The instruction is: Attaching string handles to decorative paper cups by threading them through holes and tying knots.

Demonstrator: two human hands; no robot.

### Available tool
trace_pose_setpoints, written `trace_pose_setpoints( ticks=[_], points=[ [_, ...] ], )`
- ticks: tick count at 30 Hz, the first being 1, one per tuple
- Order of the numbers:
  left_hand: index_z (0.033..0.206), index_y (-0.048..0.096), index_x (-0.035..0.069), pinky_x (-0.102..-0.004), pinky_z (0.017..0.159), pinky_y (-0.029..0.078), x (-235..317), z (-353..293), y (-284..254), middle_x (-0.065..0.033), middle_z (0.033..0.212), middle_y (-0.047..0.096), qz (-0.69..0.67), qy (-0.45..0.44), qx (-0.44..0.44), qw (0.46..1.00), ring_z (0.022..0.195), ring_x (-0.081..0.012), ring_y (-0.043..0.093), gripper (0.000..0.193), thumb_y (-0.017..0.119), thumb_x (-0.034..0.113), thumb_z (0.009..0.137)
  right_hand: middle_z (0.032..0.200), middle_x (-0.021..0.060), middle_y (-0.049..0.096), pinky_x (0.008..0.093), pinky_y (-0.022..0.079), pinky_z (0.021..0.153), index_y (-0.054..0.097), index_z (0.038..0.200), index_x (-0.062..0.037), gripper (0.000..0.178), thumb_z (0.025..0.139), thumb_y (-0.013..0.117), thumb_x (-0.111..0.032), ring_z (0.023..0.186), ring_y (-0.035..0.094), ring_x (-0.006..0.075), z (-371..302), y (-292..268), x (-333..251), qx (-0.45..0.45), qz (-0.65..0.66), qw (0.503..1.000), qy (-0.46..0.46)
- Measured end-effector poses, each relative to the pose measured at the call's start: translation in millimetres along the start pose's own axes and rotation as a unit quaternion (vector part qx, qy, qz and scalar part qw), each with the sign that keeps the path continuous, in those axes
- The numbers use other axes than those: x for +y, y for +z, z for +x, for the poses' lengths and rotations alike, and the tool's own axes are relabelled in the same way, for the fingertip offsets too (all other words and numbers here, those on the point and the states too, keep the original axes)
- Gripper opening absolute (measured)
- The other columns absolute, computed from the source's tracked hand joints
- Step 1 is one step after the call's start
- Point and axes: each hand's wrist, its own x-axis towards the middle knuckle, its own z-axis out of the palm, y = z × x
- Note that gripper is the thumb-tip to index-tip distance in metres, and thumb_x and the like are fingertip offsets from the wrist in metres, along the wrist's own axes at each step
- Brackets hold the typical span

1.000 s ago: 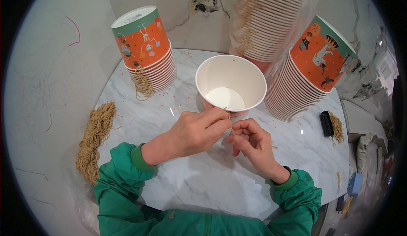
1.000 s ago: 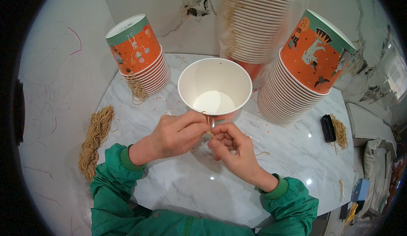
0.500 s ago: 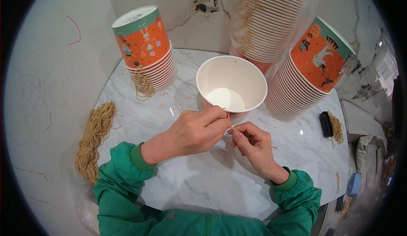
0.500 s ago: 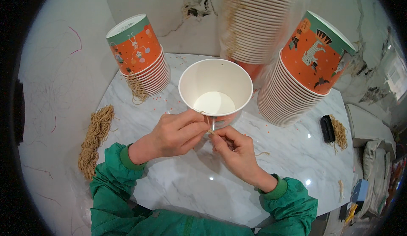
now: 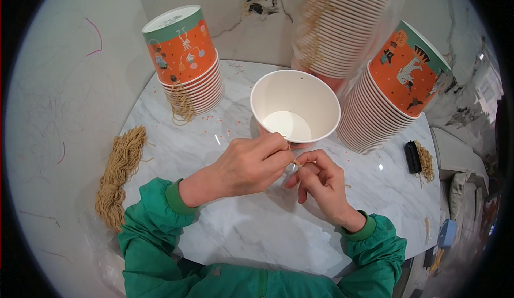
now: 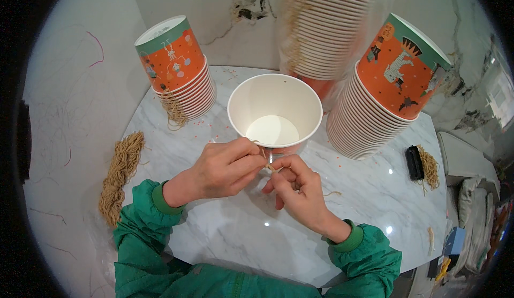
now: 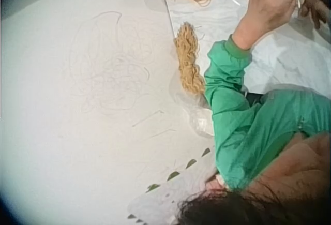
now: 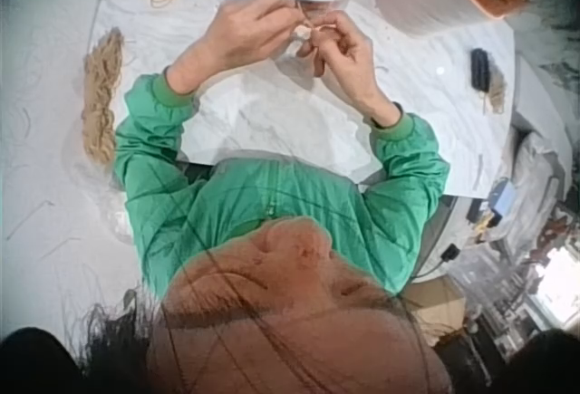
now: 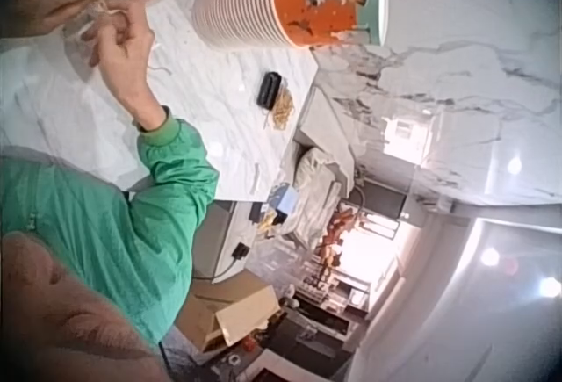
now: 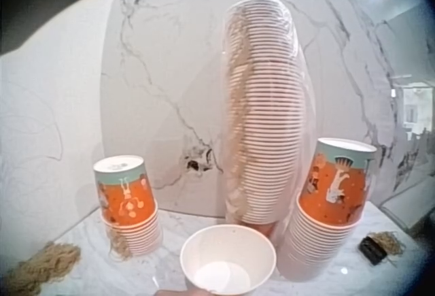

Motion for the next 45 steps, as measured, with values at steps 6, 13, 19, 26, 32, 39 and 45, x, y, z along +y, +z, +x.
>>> trace_pose_setpoints(
  ticks=[6,13,19,26,32,39,45],
  points=[
    [0.094,0.069,0.005,-0.0322,0.056,0.053,0.4,0.5,-0.2,-0.0041,0.092,0.064,-0.003,-0.003,0.000,1.000,0.071,-0.0204,0.067,0.022,0.075,0.000,0.073,0.082,0.0079,0.072,0.0217,0.048,0.050,0.052,0.114,-0.0011,0.013,0.102,0.055,-0.005,0.058,0.062,0.0071,-0.5,2.4,-0.6,0.008,-0.011,1.000,0.008],
    [0.093,0.069,0.005,-0.0322,0.055,0.052,-0.2,0.7,-0.2,-0.0038,0.091,0.064,0.001,-0.002,0.000,1.000,0.070,-0.0204,0.067,0.020,0.075,0.000,0.075,0.082,0.0149,0.073,0.0224,0.045,0.046,0.054,0.114,-0.0024,0.018,0.109,0.049,-0.019,0.051,0.063,0.0136,2.5,-2.8,-1.8,-0.001,0.067,0.997,0.036],
    [0.088,0.063,0.006,-0.0342,0.056,0.053,1.3,1.1,2.1,-0.0034,0.086,0.057,0.010,0.001,0.012,1.000,0.071,-0.0203,0.064,0.014,0.070,0.003,0.077,0.083,0.0183,0.074,0.0242,0.046,0.044,0.048,0.116,-0.0050,0.020,0.112,0.043,-0.023,0.049,0.064,0.0175,5.2,-2.8,-2.6,-0.011,0.155,0.985,0.078],
    [0.089,0.063,0.006,-0.0340,0.056,0.053,1.2,1.0,1.5,-0.0034,0.086,0.058,0.008,0.003,0.019,1.000,0.071,-0.0201,0.064,0.014,0.070,0.004,0.076,0.088,0.0186,0.073,0.0238,0.048,0.046,0.044,0.117,-0.0069,0.015,0.112,0.038,-0.020,0.054,0.067,0.0178,0.5,-0.3,-1.3,-0.030,0.099,0.994,0.044],
    [0.089,0.064,0.006,-0.0338,0.056,0.053,3.5,1.7,-0.4,-0.0034,0.086,0.058,0.012,0.001,0.013,1.000,0.072,-0.0200,0.064,0.015,0.070,0.004,0.076,0.090,0.0165,0.074,0.0232,0.048,0.048,0.044,0.118,-0.0059,0.014,0.109,0.045,-0.017,0.057,0.068,0.0170,0.6,-0.6,-2.8,-0.042,0.126,0.990,0.047],
    [0.091,0.069,0.006,-0.0318,0.053,0.050,2.1,1.8,0.2,-0.0030,0.089,0.064,-0.001,0.000,0.013,1.000,0.068,-0.0190,0.067,0.018,0.075,0.001,0.075,0.085,0.0176,0.074,0.0231,0.048,0.046,0.050,0.111,-0.0021,0.012,0.105,0.054,-0.011,0.052,0.066,0.0160,1.5,3.7,-4.6,0.006,0.076,0.996,0.041],
    [0.090,0.066,0.006,-0.0331,0.055,0.052,3.4,1.4,-1.4,-0.0036,0.087,0.060,0.004,-0.001,0.010,1.000,0.070,-0.0197,0.065,0.015,0.072,0.003,0.077,0.088,0.0169,0.074,0.0227,0.048,0.047,0.051,0.111,-0.0025,0.011,0.106,0.052,-0.012,0.054,0.067,0.0160,0.9,2.1,-3.5,-0.013,0.063,0.998,0.028]
  ],
)
